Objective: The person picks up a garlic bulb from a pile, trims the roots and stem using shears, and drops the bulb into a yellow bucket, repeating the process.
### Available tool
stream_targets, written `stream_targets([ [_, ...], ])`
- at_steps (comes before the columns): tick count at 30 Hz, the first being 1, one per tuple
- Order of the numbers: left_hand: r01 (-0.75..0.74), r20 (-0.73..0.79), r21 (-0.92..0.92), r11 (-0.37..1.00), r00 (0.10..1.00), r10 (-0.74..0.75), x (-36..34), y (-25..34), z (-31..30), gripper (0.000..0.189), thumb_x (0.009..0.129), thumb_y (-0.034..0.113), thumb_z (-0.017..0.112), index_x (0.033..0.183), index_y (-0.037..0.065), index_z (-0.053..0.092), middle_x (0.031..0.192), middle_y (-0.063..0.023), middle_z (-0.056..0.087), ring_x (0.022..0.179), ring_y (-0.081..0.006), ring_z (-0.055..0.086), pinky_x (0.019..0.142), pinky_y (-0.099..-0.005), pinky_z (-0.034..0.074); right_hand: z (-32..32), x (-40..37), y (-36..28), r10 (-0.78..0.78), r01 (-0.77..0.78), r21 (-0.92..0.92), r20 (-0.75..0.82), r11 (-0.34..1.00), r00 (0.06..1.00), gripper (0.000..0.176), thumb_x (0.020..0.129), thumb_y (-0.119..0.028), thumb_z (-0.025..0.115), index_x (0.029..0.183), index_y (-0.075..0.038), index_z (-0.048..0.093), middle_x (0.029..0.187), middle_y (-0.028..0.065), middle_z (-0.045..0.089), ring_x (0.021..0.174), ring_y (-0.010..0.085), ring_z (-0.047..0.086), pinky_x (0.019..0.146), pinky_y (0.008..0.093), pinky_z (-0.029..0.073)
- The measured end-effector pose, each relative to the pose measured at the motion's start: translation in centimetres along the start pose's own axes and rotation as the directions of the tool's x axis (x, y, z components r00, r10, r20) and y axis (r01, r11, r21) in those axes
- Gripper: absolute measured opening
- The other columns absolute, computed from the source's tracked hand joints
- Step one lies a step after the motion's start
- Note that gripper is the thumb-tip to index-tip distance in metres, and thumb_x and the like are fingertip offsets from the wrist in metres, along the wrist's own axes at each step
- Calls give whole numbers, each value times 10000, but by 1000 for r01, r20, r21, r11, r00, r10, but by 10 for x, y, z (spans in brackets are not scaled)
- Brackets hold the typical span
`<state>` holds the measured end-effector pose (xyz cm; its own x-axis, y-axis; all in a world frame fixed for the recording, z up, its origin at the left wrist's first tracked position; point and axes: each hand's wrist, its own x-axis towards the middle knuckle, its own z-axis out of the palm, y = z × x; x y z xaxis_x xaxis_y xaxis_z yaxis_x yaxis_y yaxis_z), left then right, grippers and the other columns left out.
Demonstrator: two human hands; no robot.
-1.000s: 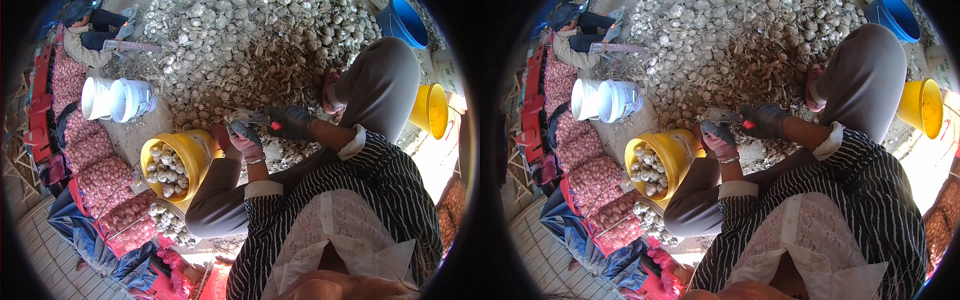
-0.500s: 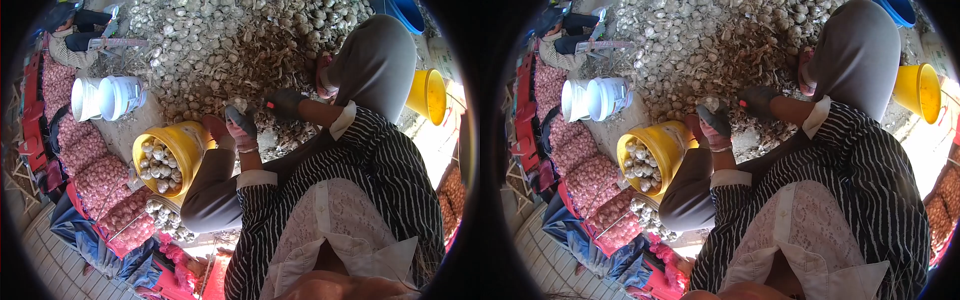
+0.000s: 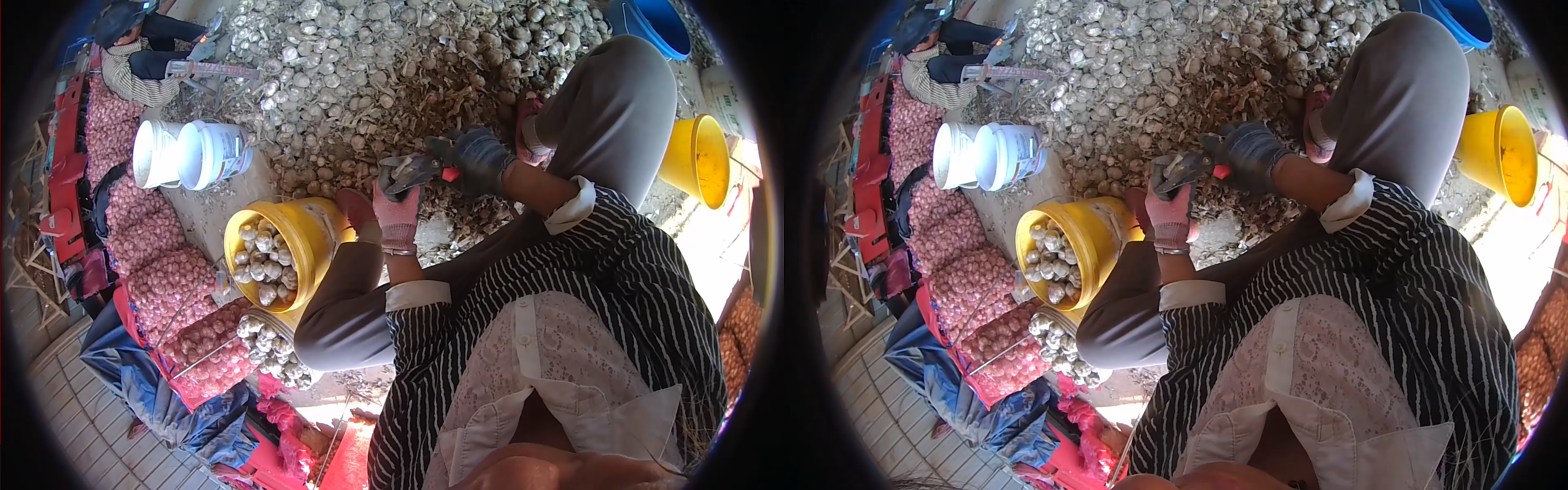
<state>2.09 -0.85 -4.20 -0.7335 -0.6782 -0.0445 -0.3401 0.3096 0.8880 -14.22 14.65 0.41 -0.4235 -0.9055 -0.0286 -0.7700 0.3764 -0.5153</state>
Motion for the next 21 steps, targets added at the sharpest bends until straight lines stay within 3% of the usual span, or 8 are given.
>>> stream_targets([
  [4, -51, 18, 274, 960, 999, 47, -3, 10, 3, 456, 746, 69, 700, 1173, 1, 555, 1015, -114, 663, 905, -196, 642, 823, -312, 498, -2, -1, 7, -52, 42, 123, 79, 991, 996, 377, 777, -308, 653, 1047, -63, 560, 784, 179, 628, 736, 369, 619, 663, 454, 486],
  [8, -1, 38, 88, 996, 999, -2, -4, 1, 6, 333, 780, 104, 695, 1089, 33, 592, 989, -91, 664, 896, -204, 645, 814, -313, 502, 48, 0, 1, 96, -141, 388, 133, 911, 986, 275, 822, -294, 631, 955, -58, 583, 737, 148, 627, 648, 308, 618, 602, 406, 486],
  [10, 338, 67, -617, 711, 923, -380, -8, -34, 13, 268, 816, 153, 692, 1054, 67, 606, 992, -72, 655, 914, -199, 628, 774, -302, 508, 51, 7, -7, 208, -434, 864, 390, 253, 897, 239, 849, -299, 631, 883, -65, 597, 696, 84, 610, 570, 214, 591, 535, 347, 468],
  [12, 103, -98, -797, 595, 950, -296, 7, -18, -18, 295, 830, 254, 707, 1023, 55, 608, 1033, -78, 639, 940, -189, 600, 756, -275, 498, 40, 13, -5, 255, -518, 855, 498, 12, 829, 239, 851, -306, 636, 869, -71, 599, 675, 60, 595, 554, 182, 577, 510, 330, 457],
  [14, -389, -383, -921, -27, 915, -126, 16, 45, -45, 540, 832, 363, 695, 1177, -24, 544, 1204, -125, 587, 1022, -201, 595, 791, -274, 503, 38, 21, -4, 263, -561, 795, 606, -232, 751, 240, 853, -314, 642, 855, -77, 601, 654, 35, 579, 537, 150, 563, 485, 314, 447],
  [17, -325, -314, -914, -242, 946, -85, 13, 37, -83, 644, 835, 500, 628, 1215, -8, 515, 1256, -137, 557, 1063, -207, 574, 826, -277, 500, 42, 26, -3, 330, -415, 720, 650, -556, 684, 237, 861, -317, 637, 825, -89, 583, 642, 32, 573, 530, 156, 563, 463, 315, 439],
  [19, -285, -275, -945, -160, 958, -85, 24, 10, -69, 588, 861, 481, 600, 1243, 45, 504, 1267, -133, 551, 1046, -219, 578, 864, -291, 487, 49, 34, -3, 325, -350, 622, 715, -700, 619, 228, 862, -313, 641, 847, -96, 575, 652, 32, 574, 522, 165, 557, 467, 319, 447],
  [21, -12, -75, -978, 207, 951, -299, 50, -15, -42, 462, 839, 331, 679, 1211, 109, 519, 1038, -55, 620, 989, -169, 568, 808, -302, 482, 57, 38, -1, 321, -402, 655, 703, -639, 635, 228, 862, -314, 644, 876, -96, 577, 671, 30, 574, 533, 163, 556, 488, 316, 459],
])
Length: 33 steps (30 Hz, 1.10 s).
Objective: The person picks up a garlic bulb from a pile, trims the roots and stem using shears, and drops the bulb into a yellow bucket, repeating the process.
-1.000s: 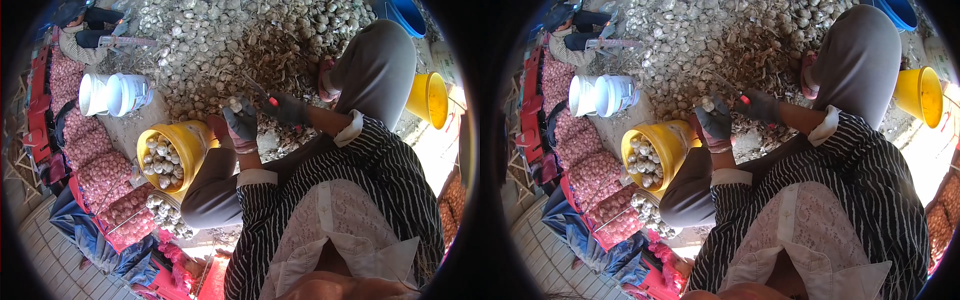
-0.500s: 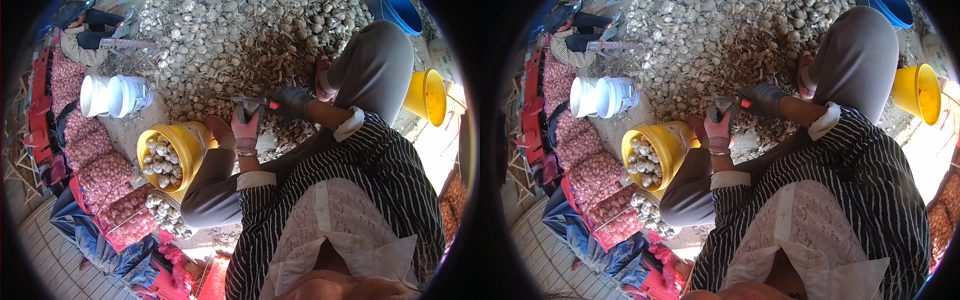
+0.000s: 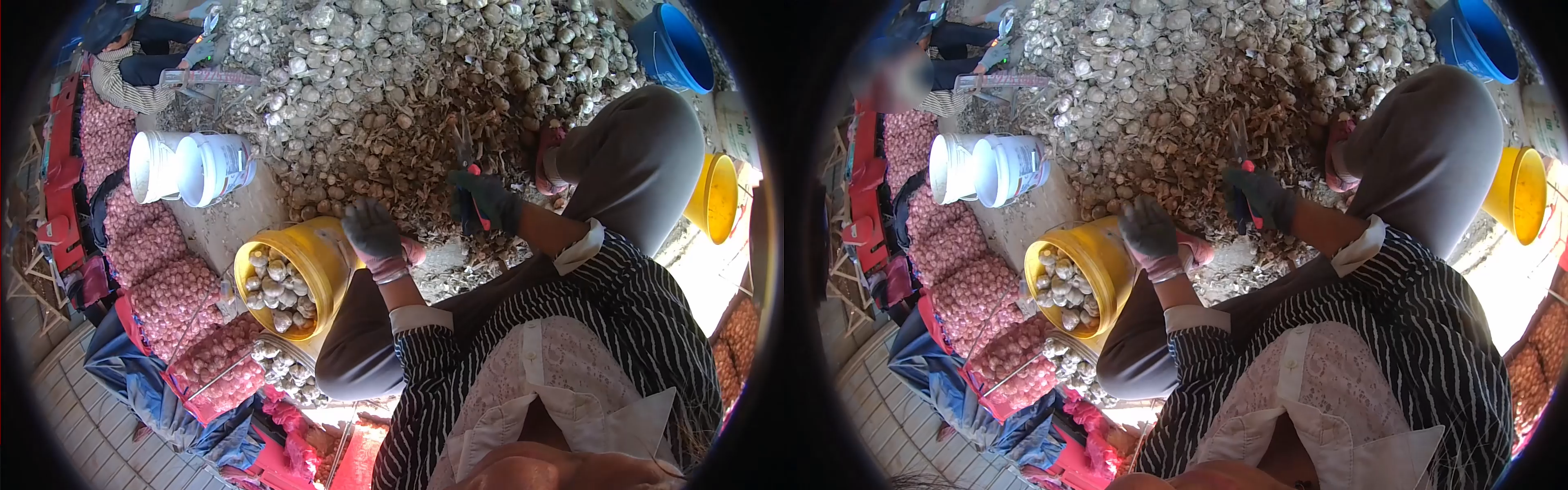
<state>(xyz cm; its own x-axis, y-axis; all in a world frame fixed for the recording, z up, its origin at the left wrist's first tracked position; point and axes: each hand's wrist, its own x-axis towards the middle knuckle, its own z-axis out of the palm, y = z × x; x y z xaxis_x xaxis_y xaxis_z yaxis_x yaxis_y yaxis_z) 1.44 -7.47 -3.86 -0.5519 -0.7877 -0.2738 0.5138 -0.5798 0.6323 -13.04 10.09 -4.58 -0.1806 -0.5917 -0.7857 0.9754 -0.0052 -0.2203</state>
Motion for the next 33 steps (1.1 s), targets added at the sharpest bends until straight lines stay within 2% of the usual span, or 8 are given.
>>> stream_targets([
  [6, 383, -423, 572, 725, 895, -140, 122, -74, -7, 370, 899, 227, 591, 1250, 141, 512, 1085, -38, 599, 966, -171, 573, 764, -355, 507, -6, 16, 7, -29, 30, -99, 13, 995, 1000, 230, 871, -306, 645, 961, -103, 586, 743, 0, 561, 614, 128, 538, 580, 301, 494],
  [8, 116, -115, 993, -2, 992, 59, 179, -104, -55, 498, 897, 243, 597, 1352, 133, 426, 1243, -85, 542, 1041, -236, 577, 834, -423, 517, -8, 21, 10, -35, 29, -103, -56, 994, 998, 222, 874, -300, 645, 964, -106, 587, 759, -10, 555, 635, 116, 531, 598, 296, 497],
  [15, 409, -541, 729, -549, 835, -96, 208, -130, 28, 714, 906, 276, 558, 1477, 176, 140, 1498, -154, 231, 1294, -339, 396, 1027, -476, 439, -6, 23, 4, -132, 116, -180, -81, 977, 988, 220, 876, -282, 654, 1004, -113, 593, 769, -20, 553, 660, 97, 543, 604, 289, 506],
  [22, 437, -547, 766, -471, 828, -123, 147, -134, 28, 770, 892, 277, 593, 1480, 148, 113, 1489, -172, 251, 1286, -338, 405, 1025, -433, 457, -9, 26, 14, -99, 69, -429, -49, 901, 994, 205, 879, -274, 641, 940, -91, 571, 696, -7, 548, 610, 102, 519, 580, 292, 469],
  [25, 349, -298, 832, 431, 937, -183, 140, -143, -49, 409, 869, 204, 631, 1225, 55, 495, 1202, -132, 570, 1048, -276, 584, 837, -384, 551, -14, 17, 10, -205, 145, -654, -16, 742, 979, 232, 865, -271, 649, 933, -69, 556, 692, 14, 556, 622, 114, 526, 592, 298, 461],
  [26, 344, -296, 836, 426, 939, -177, 130, -133, -44, 409, 869, 204, 631, 1225, 55, 495, 1202, -132, 570, 1048, -276, 584, 837, -384, 551, -17, 15, 10, -316, 256, -733, 58, 631, 947, 250, 857, -270, 655, 942, -59, 552, 698, 26, 562, 632, 117, 529, 601, 297, 460],
  [29, 407, -185, -53, 912, 893, -410, 95, -99, -33, 386, 854, 242, 654, 1167, 47, 540, 1061, -78, 613, 967, -234, 599, 788, -356, 544, -15, -2, -5, -445, 291, -921, 155, 258, 882, 415, 817, -364, 659, 1065, -61, 523, 778, 133, 625, 722, 262, 618, 678, 390, 487],
  [33, 506, 157, -181, 843, 862, -483, 37, -57, 21, 441, 860, 415, 620, 1140, 77, 577, 1081, -86, 619, 1050, -233, 573, 903, -415, 473, 8, -36, -30, -435, 220, -958, 280, -184, 856, 519, 784, -392, 643, 1144, -63, 465, 862, 199, 645, 832, 393, 624, 746, 476, 477],
])
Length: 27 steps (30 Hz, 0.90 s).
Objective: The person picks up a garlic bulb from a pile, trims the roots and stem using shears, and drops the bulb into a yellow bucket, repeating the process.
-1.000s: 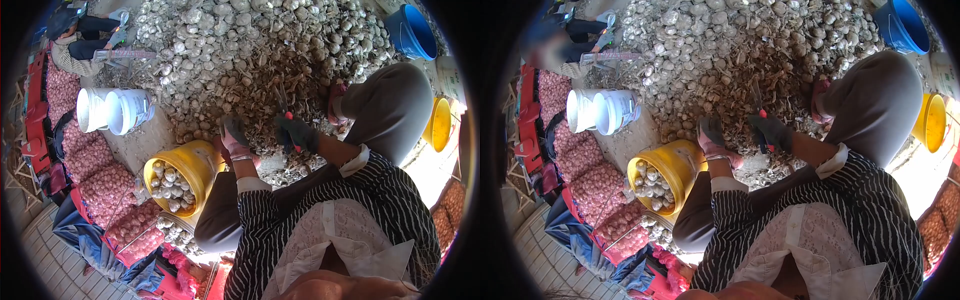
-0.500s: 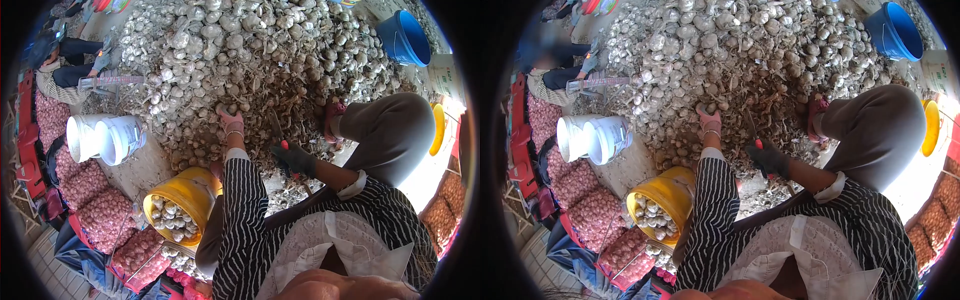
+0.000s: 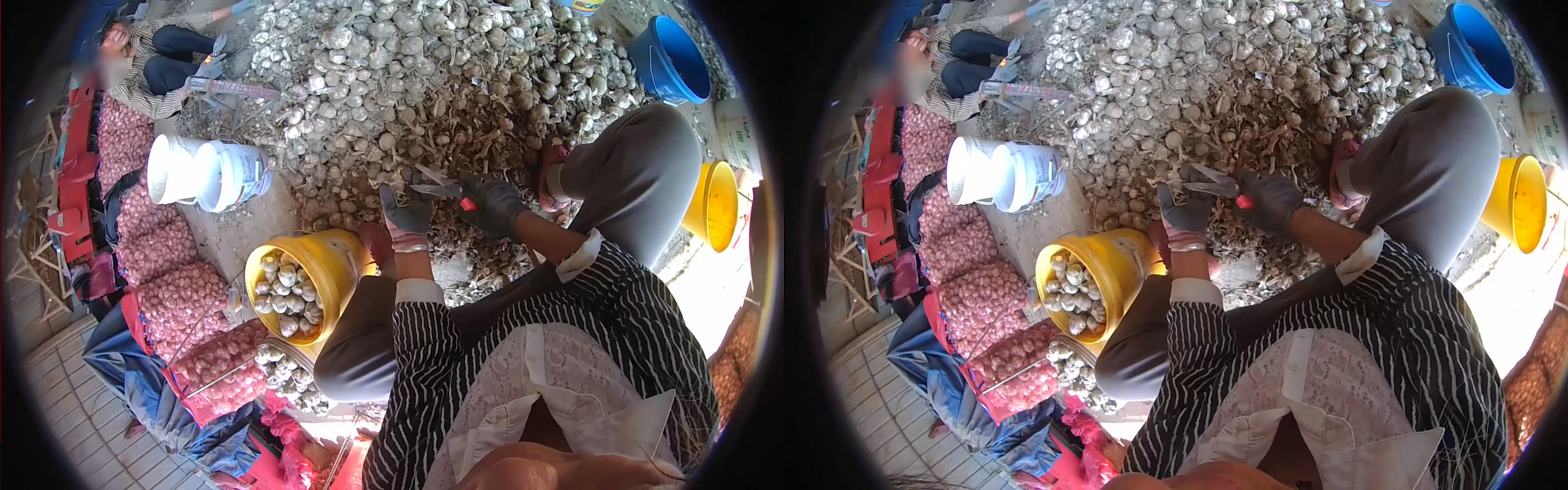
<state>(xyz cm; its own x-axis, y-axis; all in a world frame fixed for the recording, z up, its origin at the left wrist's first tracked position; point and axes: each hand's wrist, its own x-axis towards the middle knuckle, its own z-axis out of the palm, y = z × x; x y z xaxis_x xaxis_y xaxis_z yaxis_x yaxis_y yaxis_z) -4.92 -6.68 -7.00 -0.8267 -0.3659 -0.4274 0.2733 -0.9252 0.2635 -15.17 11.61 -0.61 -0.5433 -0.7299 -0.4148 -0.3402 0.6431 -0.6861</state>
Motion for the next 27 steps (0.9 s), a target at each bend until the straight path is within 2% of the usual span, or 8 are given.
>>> stream_targets([
  [5, -34, -181, 90, 995, 982, 50, -46, -20, 43, 303, 842, 293, 658, 1066, 91, 625, 1027, -62, 643, 965, -209, 611, 842, -373, 500, -5, -13, -6, -107, 106, -108, -3, 988, 994, 507, 773, -362, 651, 1135, -58, 469, 854, 193, 646, 832, 380, 626, 728, 471, 476],
  [6, -256, 105, 823, 507, 946, 308, -53, -23, 43, 269, 836, 249, 662, 1053, 92, 633, 1017, -65, 647, 957, -208, 618, 839, -352, 502, -4, -15, -5, -119, 118, -111, -8, 987, 993, 494, 774, -371, 652, 1114, -58, 477, 850, 193, 645, 830, 379, 626, 729, 471, 475],
  [7, -365, 476, 843, -395, 849, 230, -59, -24, 43, 239, 830, 205, 667, 1039, 93, 641, 1007, -67, 652, 949, -207, 625, 836, -331, 503, -4, -17, -5, -131, 129, -113, -13, 985, 991, 482, 775, -380, 653, 1093, -59, 485, 845, 192, 644, 828, 377, 626, 729, 470, 474],
  [11, -351, 699, 519, -779, 699, 151, -86, -30, 64, 280, 777, 57, 687, 1051, 91, 643, 1050, -76, 654, 985, -231, 618, 851, -296, 490, -5, -26, -7, -110, 114, -85, 42, 990, 993, 488, 776, -388, 651, 1098, -55, 498, 838, 197, 641, 829, 378, 626, 742, 463, 475],
  [15, -194, 558, 612, -767, 793, 244, -82, -21, 16, 310, 768, 4, 684, 1068, 60, 631, 1075, -74, 652, 973, -200, 619, 855, -283, 490, -11, -38, -9, -189, 189, -82, 8, 979, 982, 498, 775, -391, 654, 1090, -35, 505, 864, 196, 640, 849, 374, 621, 721, 463, 476],
  [16, -218, 240, 970, -106, 802, 547, -81, -23, 13, 310, 773, 0, 682, 1074, 39, 620, 1074, -73, 649, 968, -180, 615, 860, -275, 487, -11, -39, -9, -197, 196, -73, -2, 978, 980, 499, 770, -386, 659, 1089, -34, 505, 875, 194, 639, 853, 368, 620, 718, 463, 475],
  [17, -219, -200, 758, 615, 819, 538, -81, -23, 11, 312, 778, -4, 680, 1081, 19, 608, 1072, -71, 647, 963, -159, 612, 865, -268, 484, -11, -39, -7, -197, 197, -74, 4, 978, 980, 499, 770, -386, 659, 1089, -34, 505, 875, 194, 639, 853, 368, 620, 718, 463, 475],
  [27, -16, 167, 974, -228, 730, 663, -74, -30, 10, 539, 637, 101, 785, 1118, 24, 555, 1101, -117, 547, 1026, -249, 551, 915, -357, 445, -1, -32, 7, -389, 323, -423, -75, 847, 918, 500, 739, -338, 650, 1133, -53, 532, 833, 175, 627, 793, 344, 628, 650, 473, 484],
])
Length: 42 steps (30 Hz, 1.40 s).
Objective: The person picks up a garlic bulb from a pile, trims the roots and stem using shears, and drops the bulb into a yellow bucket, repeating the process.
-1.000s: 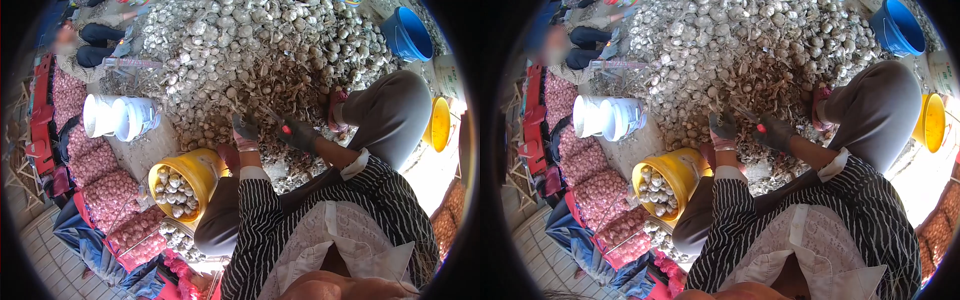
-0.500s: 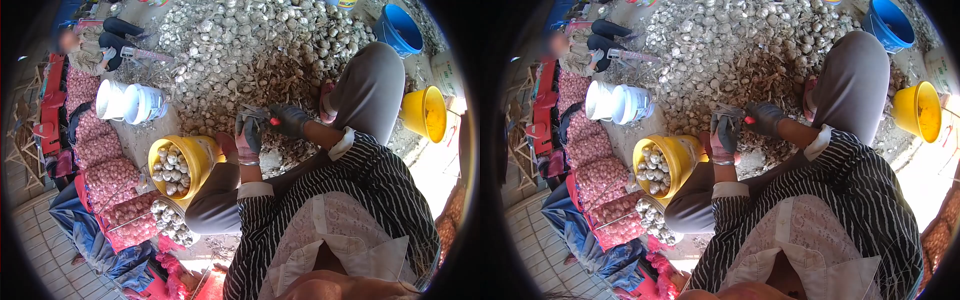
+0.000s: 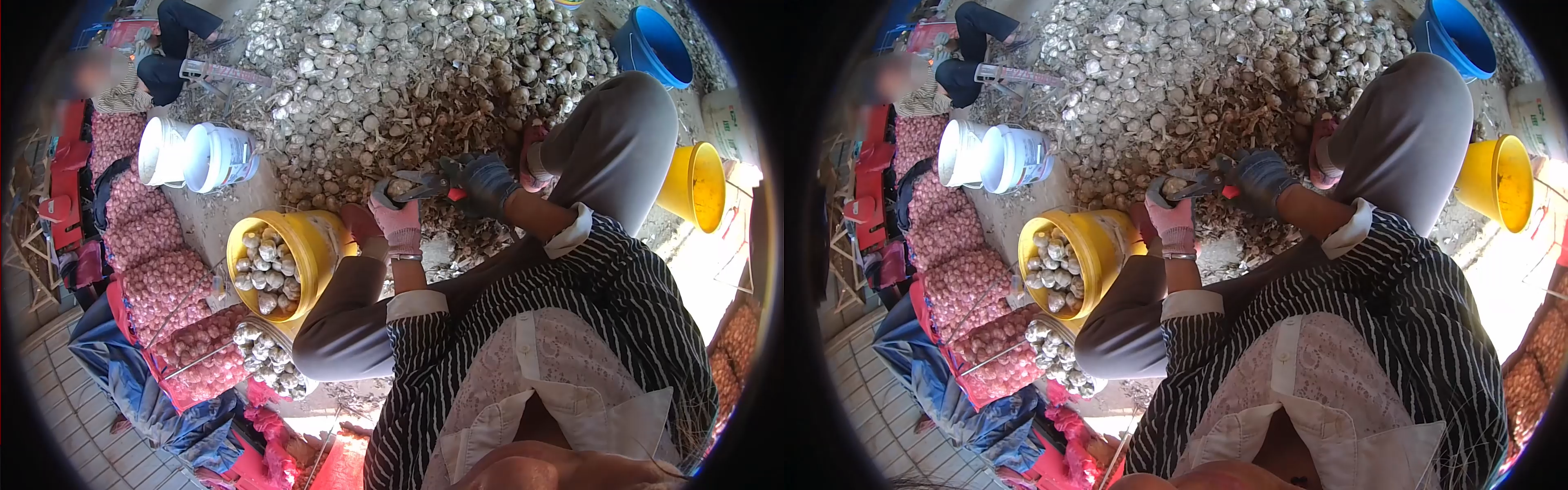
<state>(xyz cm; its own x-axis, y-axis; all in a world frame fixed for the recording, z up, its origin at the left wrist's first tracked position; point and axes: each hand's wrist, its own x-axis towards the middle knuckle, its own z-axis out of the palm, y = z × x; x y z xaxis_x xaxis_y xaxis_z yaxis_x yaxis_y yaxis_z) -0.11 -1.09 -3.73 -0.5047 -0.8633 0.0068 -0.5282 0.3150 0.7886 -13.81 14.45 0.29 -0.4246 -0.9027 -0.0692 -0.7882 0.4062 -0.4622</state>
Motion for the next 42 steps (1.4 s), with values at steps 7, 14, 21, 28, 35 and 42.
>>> stream_targets([
  [7, -82, -12, 43, 996, 997, 82, 1, -5, 0, 532, 614, 74, 757, 1109, 24, 571, 1086, -136, 545, 1020, -285, 550, 912, -374, 440, 5, 5, -9, 73, -82, 32, 224, 996, 972, 425, 751, -306, 634, 1090, -65, 545, 823, 159, 640, 783, 338, 635, 656, 468, 492],
  [14, -155, 15, 124, 980, 988, 154, -4, 0, -6, 555, 588, 92, 771, 1102, 22, 576, 1060, -147, 539, 1006, -326, 538, 891, -403, 438, 16, 14, -4, 139, -178, 73, 376, 981, 916, 333, 748, -255, 651, 1015, -68, 580, 838, 142, 647, 822, 330, 644, 702, 450, 506],
  [21, 183, 133, -453, 872, 982, -137, -4, -20, 11, 379, 730, 97, 710, 1080, 36, 578, 1087, -124, 589, 1009, -281, 569, 919, -395, 450, 44, 15, 2, 238, -338, 264, 348, 903, 907, 237, 789, -274, 620, 967, -117, 616, 905, 146, 655, 865, 331, 644, 762, 457, 494],
  [28, 617, 660, -717, -324, 750, -32, 4, -16, -13, 426, 877, 383, 499, 1120, 43, 580, 1137, -127, 586, 1099, -288, 529, 968, -470, 411, 30, -9, -9, 108, -129, 244, 97, 961, 989, 452, 769, -323, 650, 1141, -90, 541, 825, 203, 615, 774, 372, 620, 695, 475, 473],
  [35, 643, 673, -716, -271, 739, -25, -14, 36, -18, 397, 852, 349, 557, 1090, 34, 592, 1146, -128, 590, 1111, -315, 524, 987, -499, 392, 20, -2, -7, -137, 122, -69, -277, 990, 951, 545, 752, -363, 656, 1160, -39, 498, 854, 197, 616, 736, 366, 610, 672, 459, 473],
  [42, 578, 644, -761, -295, 728, -235, -18, 10, 2, 187, 822, 206, 637, 950, 70, 645, 954, -56, 664, 968, -231, 610, 905, -446, 460, 43, -1, -7, 152, -209, 340, 185, 917, 971, 480, 785, -382, 656, 1118, -76, 492, 871, 194, 626, 815, 382, 624, 696, 467, 482],
])
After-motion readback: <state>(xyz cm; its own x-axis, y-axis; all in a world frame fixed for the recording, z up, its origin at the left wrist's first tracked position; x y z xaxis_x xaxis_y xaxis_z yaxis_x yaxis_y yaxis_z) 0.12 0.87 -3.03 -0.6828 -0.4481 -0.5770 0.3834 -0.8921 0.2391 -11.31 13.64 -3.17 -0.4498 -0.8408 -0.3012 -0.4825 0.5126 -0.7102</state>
